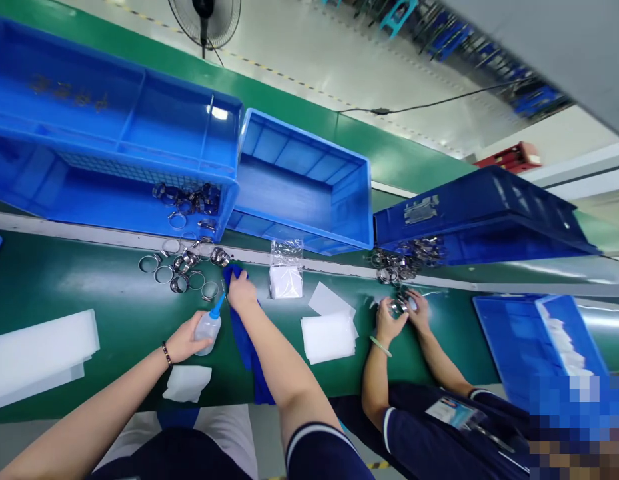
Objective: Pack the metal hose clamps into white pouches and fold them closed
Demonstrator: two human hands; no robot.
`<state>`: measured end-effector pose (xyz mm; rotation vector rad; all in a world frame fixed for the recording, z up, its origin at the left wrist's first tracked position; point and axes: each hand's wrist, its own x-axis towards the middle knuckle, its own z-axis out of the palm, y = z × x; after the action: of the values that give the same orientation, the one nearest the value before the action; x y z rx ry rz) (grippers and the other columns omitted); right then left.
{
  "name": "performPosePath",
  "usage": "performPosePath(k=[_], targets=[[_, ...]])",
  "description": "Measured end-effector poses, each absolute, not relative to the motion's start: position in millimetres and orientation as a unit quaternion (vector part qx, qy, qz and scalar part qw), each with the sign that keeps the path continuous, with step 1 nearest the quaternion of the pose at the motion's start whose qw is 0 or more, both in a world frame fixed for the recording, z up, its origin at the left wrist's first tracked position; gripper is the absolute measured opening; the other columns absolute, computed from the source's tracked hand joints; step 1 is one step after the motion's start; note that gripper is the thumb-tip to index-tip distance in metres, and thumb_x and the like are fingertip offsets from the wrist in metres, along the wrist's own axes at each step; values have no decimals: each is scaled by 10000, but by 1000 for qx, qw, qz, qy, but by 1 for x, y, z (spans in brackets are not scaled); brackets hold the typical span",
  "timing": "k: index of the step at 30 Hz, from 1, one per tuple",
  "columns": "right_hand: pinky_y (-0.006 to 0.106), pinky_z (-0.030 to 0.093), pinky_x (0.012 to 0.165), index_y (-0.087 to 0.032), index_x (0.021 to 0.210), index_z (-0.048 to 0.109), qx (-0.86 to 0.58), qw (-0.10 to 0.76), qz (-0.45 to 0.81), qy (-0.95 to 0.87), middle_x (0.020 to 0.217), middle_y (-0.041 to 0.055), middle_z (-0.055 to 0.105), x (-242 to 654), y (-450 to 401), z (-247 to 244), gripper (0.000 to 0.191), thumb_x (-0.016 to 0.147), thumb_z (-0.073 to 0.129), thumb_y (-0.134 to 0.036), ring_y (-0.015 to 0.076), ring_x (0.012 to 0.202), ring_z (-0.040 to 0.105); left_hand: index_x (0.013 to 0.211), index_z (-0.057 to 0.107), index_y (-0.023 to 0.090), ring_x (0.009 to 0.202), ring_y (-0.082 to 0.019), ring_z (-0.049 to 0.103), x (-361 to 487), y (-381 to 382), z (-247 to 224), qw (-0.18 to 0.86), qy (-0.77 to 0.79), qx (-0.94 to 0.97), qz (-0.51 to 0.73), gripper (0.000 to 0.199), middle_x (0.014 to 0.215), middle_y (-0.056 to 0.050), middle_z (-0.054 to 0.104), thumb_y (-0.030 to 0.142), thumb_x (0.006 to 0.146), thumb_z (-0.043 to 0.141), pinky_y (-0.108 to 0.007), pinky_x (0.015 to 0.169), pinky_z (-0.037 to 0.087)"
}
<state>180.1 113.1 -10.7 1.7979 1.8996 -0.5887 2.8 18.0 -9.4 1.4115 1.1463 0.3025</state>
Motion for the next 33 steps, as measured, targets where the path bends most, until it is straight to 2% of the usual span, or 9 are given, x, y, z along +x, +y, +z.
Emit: performPosePath(k=[3,8,12,15,19,23,27,30,33], targets=[[344,475,770,-152,1389,193,658,224,-206,689,1249,223,350,181,118,-12,624,809,424,-162,236,924,599,1124,414,188,830,-193,567,2,17,-10,607,494,609,131,487,949,-30,582,341,695,587,-296,721,432],[326,485,733,-201,1353,305,649,226,-211,695,1225,182,399,182,104,-11,584,787,450,-176,216,837,618,1100,422,185,848,-205,562,1,16,-9,607,489,611,137,478,941,-36,573,340,685,598,-320,750,428],[339,481,727,-153,1381,237,667,203,-190,691,1218,207,371,186,128,-19,640,782,456,-194,237,868,604,1096,425,197,853,-204,557,1,15,-11,608,490,609,139,471,951,-31,572,348,686,601,-322,757,425],[329,473,734,-192,1387,233,672,180,-179,695,1209,186,368,189,127,-22,623,798,437,-179,224,872,595,1110,415,199,850,-200,558,0,13,-9,607,494,606,140,477,951,-27,572,338,690,593,-320,754,428],[336,451,781,-236,1322,368,662,148,-172,714,1196,150,390,192,87,-21,499,833,456,-289,232,910,569,1116,414,203,860,-204,562,-2,14,-7,612,487,607,143,473,963,-32,574,338,697,583,-325,760,431],[323,418,845,-145,1250,435,667,113,-161,719,1171,159,449,199,71,-28,423,900,351,-367,225,966,543,1116,407,197,849,-209,569,-2,14,-7,610,494,602,147,478,955,-36,581,340,694,579,-331,747,436],[295,426,825,-51,1307,305,686,86,-153,706,1158,186,495,203,87,-36,489,927,273,-356,217,984,549,1101,416,196,837,-202,567,-1,14,-9,607,501,599,148,465,943,-31,584,331,687,581,-327,746,437],[282,444,783,-60,1381,136,701,86,-145,693,1176,177,504,202,94,-36,528,935,229,-328,206,957,570,1098,419,202,838,-203,566,-2,15,-10,609,497,600,147,465,939,-25,583,329,682,585,-324,746,435],[260,447,774,-122,1373,228,701,105,-141,691,1183,148,504,195,89,-33,491,938,222,-350,190,946,577,1106,411,202,847,-208,565,-3,16,-12,613,492,601,148,473,944,-28,580,337,687,585,-327,751,433]])
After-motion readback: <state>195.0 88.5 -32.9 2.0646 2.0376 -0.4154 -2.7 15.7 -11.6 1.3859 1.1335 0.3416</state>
